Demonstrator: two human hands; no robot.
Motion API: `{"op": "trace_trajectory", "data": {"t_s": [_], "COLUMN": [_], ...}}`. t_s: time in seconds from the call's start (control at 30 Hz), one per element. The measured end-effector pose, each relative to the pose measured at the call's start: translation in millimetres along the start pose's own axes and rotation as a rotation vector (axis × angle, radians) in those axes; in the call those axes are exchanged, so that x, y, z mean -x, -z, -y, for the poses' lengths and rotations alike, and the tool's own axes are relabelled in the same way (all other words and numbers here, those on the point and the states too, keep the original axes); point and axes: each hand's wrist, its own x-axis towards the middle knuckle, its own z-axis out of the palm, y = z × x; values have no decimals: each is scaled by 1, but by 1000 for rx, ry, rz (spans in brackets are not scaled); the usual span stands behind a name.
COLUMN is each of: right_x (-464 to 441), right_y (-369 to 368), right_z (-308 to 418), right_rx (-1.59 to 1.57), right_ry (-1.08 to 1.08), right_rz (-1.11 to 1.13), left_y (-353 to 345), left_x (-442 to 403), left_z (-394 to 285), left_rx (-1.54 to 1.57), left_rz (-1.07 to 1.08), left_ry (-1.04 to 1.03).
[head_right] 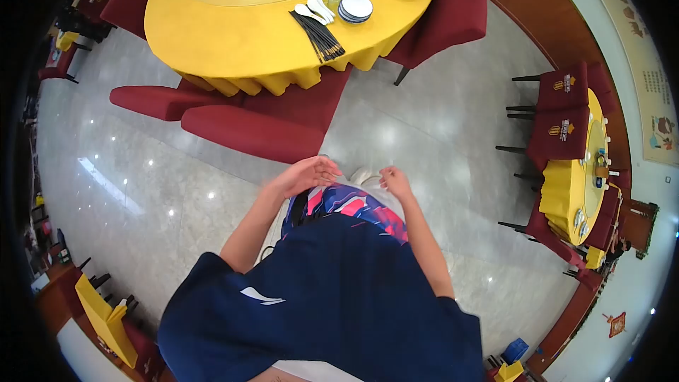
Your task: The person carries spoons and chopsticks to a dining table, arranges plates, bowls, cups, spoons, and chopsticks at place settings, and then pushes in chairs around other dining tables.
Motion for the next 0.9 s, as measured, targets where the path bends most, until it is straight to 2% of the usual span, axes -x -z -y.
{"op": "trace_trajectory", "data": {"t_s": [0.03,0.1,0.17,0.27,0.3,0.4,0.43,0.47,0.53,0.63,0.73,0.8,0.9], "right_x": [-23,-56,-82,-138,-161,-210,-224,-239,-266,-297,-335,-350,-374], "right_y": [4,2,-3,-7,-21,-40,-47,-55,-59,-45,-7,17,29], "right_z": [15,45,91,150,156,205,226,240,250,224,176,162,179], "right_rx": [67,179,249,383,332,266,220,234,226,276,390,363,236], "right_ry": [7,27,86,133,171,237,273,257,366,230,310,14,21], "right_rz": [17,46,78,197,220,299,333,367,475,657,671,631,682], "left_y": [-2,-9,-3,2,11,29,36,44,52,66,93,115,159], "left_x": [1,7,-7,-34,-37,-65,-75,-86,-110,-155,-218,-255,-309], "left_z": [-8,-17,-26,-53,-53,-72,-76,-79,-87,-109,-142,-175,-235], "left_rx": [11,322,397,395,420,346,366,294,234,251,151,-32,-326], "left_rz": [-7,51,16,-235,-257,-599,-627,-816,-1127,-1367,-1523,-1583,-1761], "left_ry": [5,-178,-253,-481,-493,-566,-574,-519,-431,-459,-434,-446,-505]}}
